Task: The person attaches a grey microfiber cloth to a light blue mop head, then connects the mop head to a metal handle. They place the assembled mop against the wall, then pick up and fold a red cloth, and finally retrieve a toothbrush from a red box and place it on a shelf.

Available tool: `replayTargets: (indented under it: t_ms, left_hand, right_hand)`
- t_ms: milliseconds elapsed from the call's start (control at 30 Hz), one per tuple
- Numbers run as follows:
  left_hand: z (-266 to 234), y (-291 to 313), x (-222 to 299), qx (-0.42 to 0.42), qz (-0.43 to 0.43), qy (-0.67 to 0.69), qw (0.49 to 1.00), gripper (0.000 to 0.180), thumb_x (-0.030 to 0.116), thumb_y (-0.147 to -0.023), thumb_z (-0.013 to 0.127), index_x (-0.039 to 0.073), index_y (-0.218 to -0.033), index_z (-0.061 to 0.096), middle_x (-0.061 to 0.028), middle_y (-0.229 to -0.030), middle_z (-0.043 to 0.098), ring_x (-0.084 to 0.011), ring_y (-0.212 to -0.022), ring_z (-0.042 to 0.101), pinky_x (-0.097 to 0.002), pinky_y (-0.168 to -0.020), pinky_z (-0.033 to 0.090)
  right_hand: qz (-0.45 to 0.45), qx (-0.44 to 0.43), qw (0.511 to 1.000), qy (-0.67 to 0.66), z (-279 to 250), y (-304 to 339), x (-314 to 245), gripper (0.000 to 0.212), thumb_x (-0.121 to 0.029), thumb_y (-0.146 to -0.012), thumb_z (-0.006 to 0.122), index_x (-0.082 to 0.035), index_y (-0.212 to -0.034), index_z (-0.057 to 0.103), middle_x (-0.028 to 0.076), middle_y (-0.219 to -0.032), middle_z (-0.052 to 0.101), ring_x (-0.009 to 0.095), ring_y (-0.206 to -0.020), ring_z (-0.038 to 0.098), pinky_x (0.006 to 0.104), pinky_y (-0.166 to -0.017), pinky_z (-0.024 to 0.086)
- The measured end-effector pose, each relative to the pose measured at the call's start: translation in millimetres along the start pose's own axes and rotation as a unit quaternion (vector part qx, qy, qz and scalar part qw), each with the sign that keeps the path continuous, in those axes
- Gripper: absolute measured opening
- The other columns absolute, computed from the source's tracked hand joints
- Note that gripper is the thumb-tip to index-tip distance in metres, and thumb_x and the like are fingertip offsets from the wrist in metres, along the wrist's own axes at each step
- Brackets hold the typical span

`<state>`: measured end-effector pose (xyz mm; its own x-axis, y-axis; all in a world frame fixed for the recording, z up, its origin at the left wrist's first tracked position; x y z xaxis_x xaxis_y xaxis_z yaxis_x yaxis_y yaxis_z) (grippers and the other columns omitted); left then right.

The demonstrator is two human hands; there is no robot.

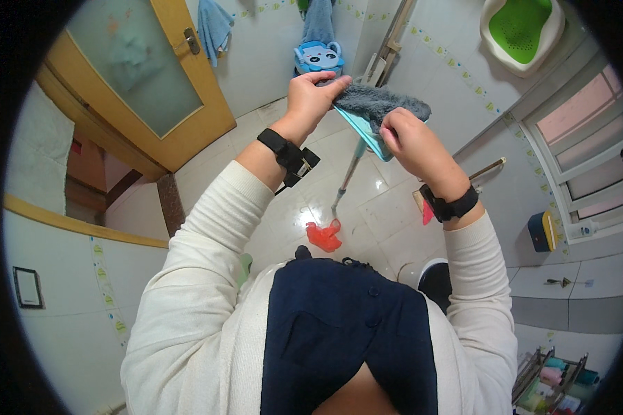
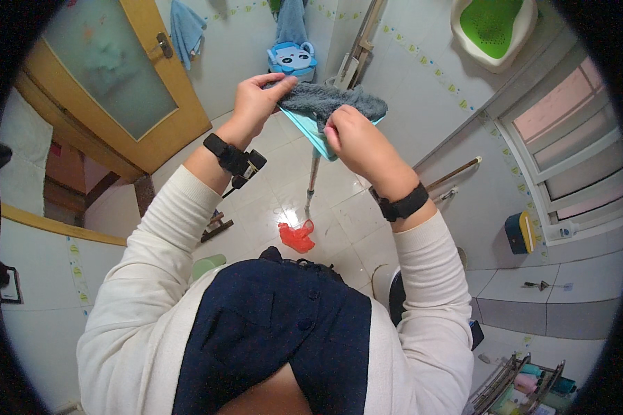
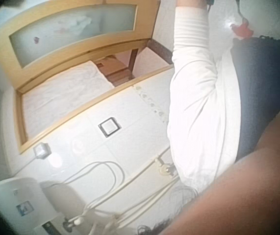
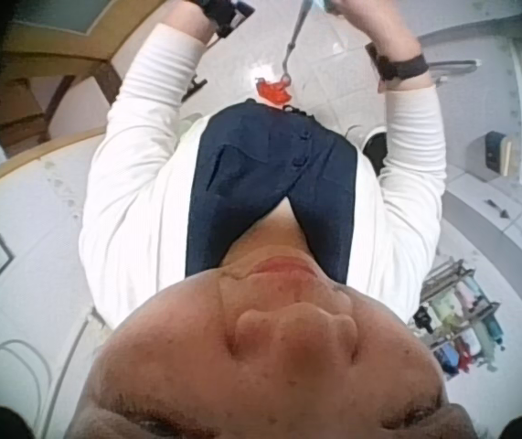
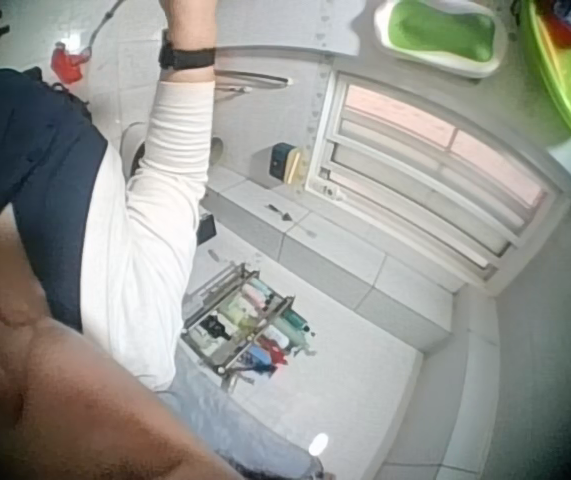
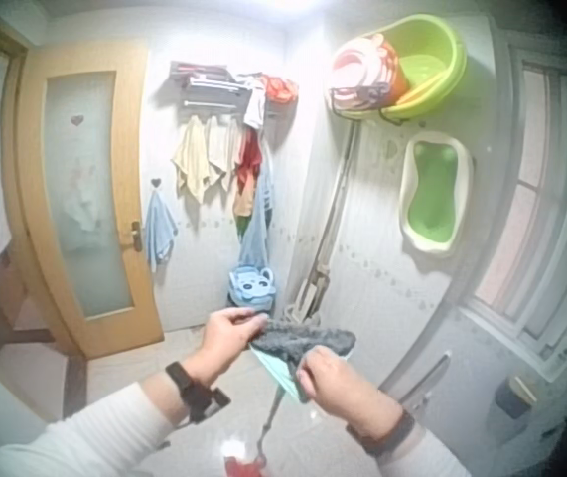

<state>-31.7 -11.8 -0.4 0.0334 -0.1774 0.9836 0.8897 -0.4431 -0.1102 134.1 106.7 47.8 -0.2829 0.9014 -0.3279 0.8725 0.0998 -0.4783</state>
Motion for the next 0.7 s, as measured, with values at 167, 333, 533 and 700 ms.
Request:
replayTargets:
  t_ms: [167,333,533,700]
  left_hand:
    - [-2.4,-4.3,-3.2,0.006,0.050,-0.031,0.998,0.042,0.009,-0.072,0.080,-0.008,-0.106,0.062,-0.0134,-0.091,0.066,-0.0145,-0.074,0.064,-0.0246,-0.063,0.054]
    - [-2.5,-3.8,-4.1,0.011,0.052,-0.069,0.996,0.042,0.007,-0.072,0.079,-0.008,-0.107,0.062,-0.0136,-0.093,0.066,-0.0134,-0.075,0.064,-0.0237,-0.066,0.054]
    - [-2.1,-1.5,-1.7,0.017,0.069,-0.087,0.994,0.040,0.007,-0.072,0.078,-0.006,-0.107,0.063,-0.0135,-0.093,0.066,-0.0132,-0.077,0.063,-0.0238,-0.067,0.053]
    - [1.6,-1.7,-3.6,0.011,0.075,-0.102,0.992,0.040,0.007,-0.071,0.078,-0.005,-0.107,0.064,-0.0127,-0.094,0.067,-0.0135,-0.078,0.063,-0.0241,-0.069,0.053]
  right_hand:
    - [0.104,-0.046,0.978,-0.177,-6.5,7.9,7.8,0.012,-0.008,-0.084,0.058,0.004,-0.082,0.060,0.016,-0.085,0.057,0.029,-0.077,0.058,0.0351,-0.070,0.048]
    - [0.138,-0.040,0.986,-0.081,-5.4,4.6,8.2,0.012,-0.007,-0.085,0.056,0.004,-0.082,0.059,0.017,-0.085,0.057,0.029,-0.077,0.058,0.0354,-0.069,0.047]
    - [0.106,-0.038,0.987,-0.114,-5.3,4.7,4.7,0.009,-0.006,-0.084,0.058,0.002,-0.086,0.058,0.016,-0.085,0.057,0.029,-0.077,0.057,0.0345,-0.068,0.047]
    - [0.021,-0.045,0.991,-0.122,-13.8,-6.4,-2.0,0.009,-0.002,-0.079,0.061,0.000,-0.088,0.059,0.013,-0.086,0.058,0.029,-0.077,0.058,0.0335,-0.069,0.048]
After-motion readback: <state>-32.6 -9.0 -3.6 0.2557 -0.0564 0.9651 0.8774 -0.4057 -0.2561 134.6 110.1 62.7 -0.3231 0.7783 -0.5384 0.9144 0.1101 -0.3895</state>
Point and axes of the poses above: each hand's wrist, its own y-axis away from the middle knuckle, its own z-axis out of the palm, x = y × z, the point moved 3 cm from there along -y, towards the middle knuckle
